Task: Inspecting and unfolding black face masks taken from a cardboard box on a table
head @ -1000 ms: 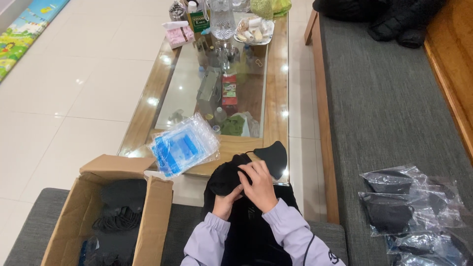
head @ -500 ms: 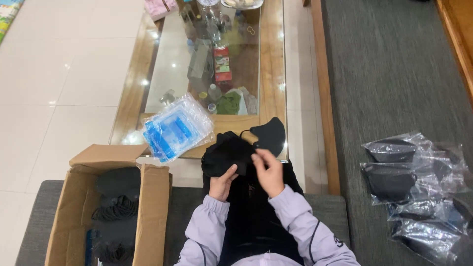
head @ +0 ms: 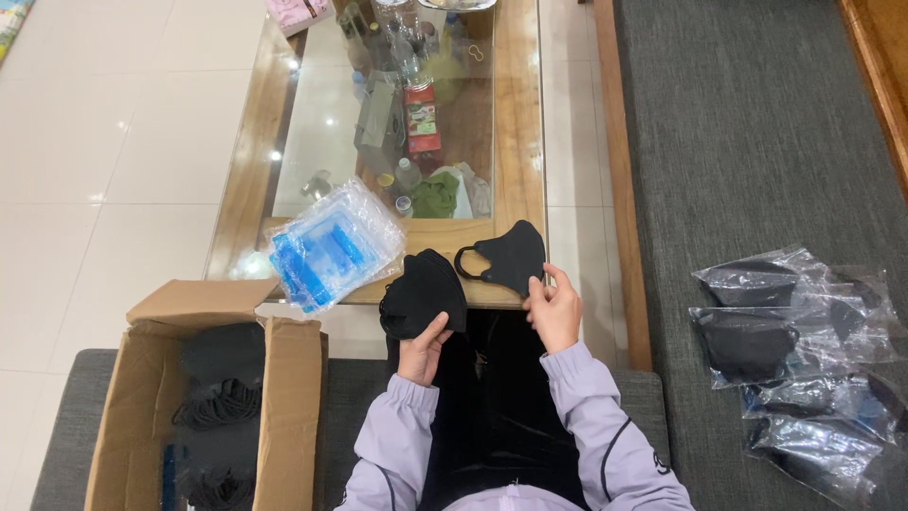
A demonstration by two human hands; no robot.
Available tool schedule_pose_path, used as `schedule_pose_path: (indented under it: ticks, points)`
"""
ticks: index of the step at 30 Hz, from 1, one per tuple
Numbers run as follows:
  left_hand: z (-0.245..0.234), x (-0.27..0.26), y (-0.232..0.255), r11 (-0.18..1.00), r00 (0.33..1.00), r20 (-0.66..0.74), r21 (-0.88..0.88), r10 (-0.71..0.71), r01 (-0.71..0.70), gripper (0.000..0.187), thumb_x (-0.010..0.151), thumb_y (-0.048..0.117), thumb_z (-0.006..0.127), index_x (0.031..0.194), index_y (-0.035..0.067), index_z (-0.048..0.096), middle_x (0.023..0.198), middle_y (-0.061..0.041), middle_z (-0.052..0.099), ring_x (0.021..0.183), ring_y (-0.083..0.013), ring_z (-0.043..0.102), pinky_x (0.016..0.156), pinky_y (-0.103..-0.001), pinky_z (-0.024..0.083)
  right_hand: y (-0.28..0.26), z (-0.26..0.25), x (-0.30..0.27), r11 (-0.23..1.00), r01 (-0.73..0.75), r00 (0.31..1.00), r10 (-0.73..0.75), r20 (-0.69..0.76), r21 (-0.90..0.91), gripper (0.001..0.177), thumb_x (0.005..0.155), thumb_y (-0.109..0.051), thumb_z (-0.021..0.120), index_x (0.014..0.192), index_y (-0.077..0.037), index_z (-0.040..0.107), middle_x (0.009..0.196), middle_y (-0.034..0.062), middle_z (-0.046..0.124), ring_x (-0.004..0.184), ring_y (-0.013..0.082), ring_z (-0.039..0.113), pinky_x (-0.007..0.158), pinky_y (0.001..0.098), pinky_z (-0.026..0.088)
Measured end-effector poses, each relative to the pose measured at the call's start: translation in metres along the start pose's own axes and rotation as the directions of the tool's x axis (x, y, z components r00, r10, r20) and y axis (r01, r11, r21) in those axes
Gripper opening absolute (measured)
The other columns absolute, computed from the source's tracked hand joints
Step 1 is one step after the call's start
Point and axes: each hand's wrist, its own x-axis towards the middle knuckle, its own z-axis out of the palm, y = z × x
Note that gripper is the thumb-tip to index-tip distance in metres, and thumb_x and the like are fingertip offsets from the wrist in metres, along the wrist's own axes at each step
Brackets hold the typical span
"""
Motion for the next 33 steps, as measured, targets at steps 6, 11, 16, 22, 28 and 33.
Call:
schedule_pose_path:
  ticks: [6, 11, 16, 22, 28, 33]
  points:
    - [0.001, 0.003, -0.001, 0.999, 1.000, 0.016, 0.032, 0.009, -0.009, 0.058, 0.079, -0.009, 0.083, 0.130, 0.016, 0.071, 0.123, -0.012, 0.075, 0.103, -0.0343, 0.075, 0.087, -0.048, 0.065, -0.004, 0.002, -0.010, 0.736, 0.242, 0.946, -0.324, -0.015, -0.632, 0.044, 0.098, -0.041, 0.061, 0.138, -0.021, 0.064, 0.096, 0.0063, 0.063, 0.085, 0.0338, 0.070, 0.068, 0.0503, 0.059]
    - [0.012, -0.005, 0.005, 0.999, 1.000, 0.013, 0.039, 0.003, -0.003, 0.062, 0.079, -0.010, 0.083, 0.133, 0.015, 0.069, 0.125, -0.014, 0.074, 0.104, -0.0367, 0.074, 0.086, -0.049, 0.065, -0.007, 0.004, -0.006, 0.684, 0.227, 0.963, -0.264, 0.055, -0.693, 0.049, 0.101, -0.043, 0.055, 0.145, -0.023, 0.060, 0.109, 0.0042, 0.061, 0.101, 0.0295, 0.068, 0.079, 0.0483, 0.061]
    - [0.026, -0.017, 0.016, 0.998, 0.999, -0.007, 0.048, -0.050, 0.050, 0.064, 0.078, -0.008, 0.085, 0.136, 0.014, 0.067, 0.125, -0.012, 0.074, 0.098, -0.0396, 0.076, 0.082, -0.050, 0.066, -0.010, 0.006, -0.001, 0.644, 0.231, 0.966, -0.239, 0.095, -0.729, 0.050, 0.101, -0.045, 0.052, 0.147, -0.026, 0.059, 0.111, 0.0018, 0.061, 0.105, 0.0271, 0.069, 0.080, 0.0456, 0.062]
    - [0.034, -0.025, 0.026, 0.990, 0.995, -0.019, 0.100, -0.101, 0.103, 0.074, 0.077, -0.002, 0.078, 0.148, 0.008, 0.058, 0.139, -0.017, 0.068, 0.121, -0.0330, 0.067, 0.094, -0.044, 0.059, -0.002, 0.009, 0.003, 0.659, 0.261, 0.954, -0.290, 0.082, -0.705, 0.057, 0.098, -0.048, 0.050, 0.150, -0.026, 0.053, 0.108, 0.0060, 0.056, 0.089, 0.0324, 0.066, 0.067, 0.0521, 0.053]
    - [0.038, -0.027, 0.026, 0.974, 0.989, -0.058, 0.172, -0.139, 0.147, 0.067, 0.077, 0.002, 0.081, 0.141, 0.005, 0.064, 0.132, -0.017, 0.073, 0.114, -0.0313, 0.071, 0.088, -0.040, 0.060, -0.062, 0.028, -0.047, 0.933, 0.277, 0.936, -0.208, 0.283, -0.230, 0.064, 0.095, -0.042, 0.059, 0.155, -0.027, 0.044, 0.124, 0.0024, 0.064, 0.091, 0.0124, 0.069, 0.080, 0.0308, 0.060]
    - [0.035, -0.031, 0.031, 0.953, 0.986, -0.022, 0.255, -0.166, 0.166, 0.065, 0.077, 0.005, 0.083, 0.139, 0.005, 0.067, 0.130, -0.016, 0.075, 0.112, -0.0304, 0.072, 0.081, -0.039, 0.061, -0.046, 0.048, -0.057, 0.963, 0.264, 0.894, -0.226, 0.386, -0.048, 0.061, 0.095, -0.031, 0.062, 0.154, -0.025, 0.047, 0.128, 0.0038, 0.072, 0.109, 0.0141, 0.070, 0.091, 0.0275, 0.051]
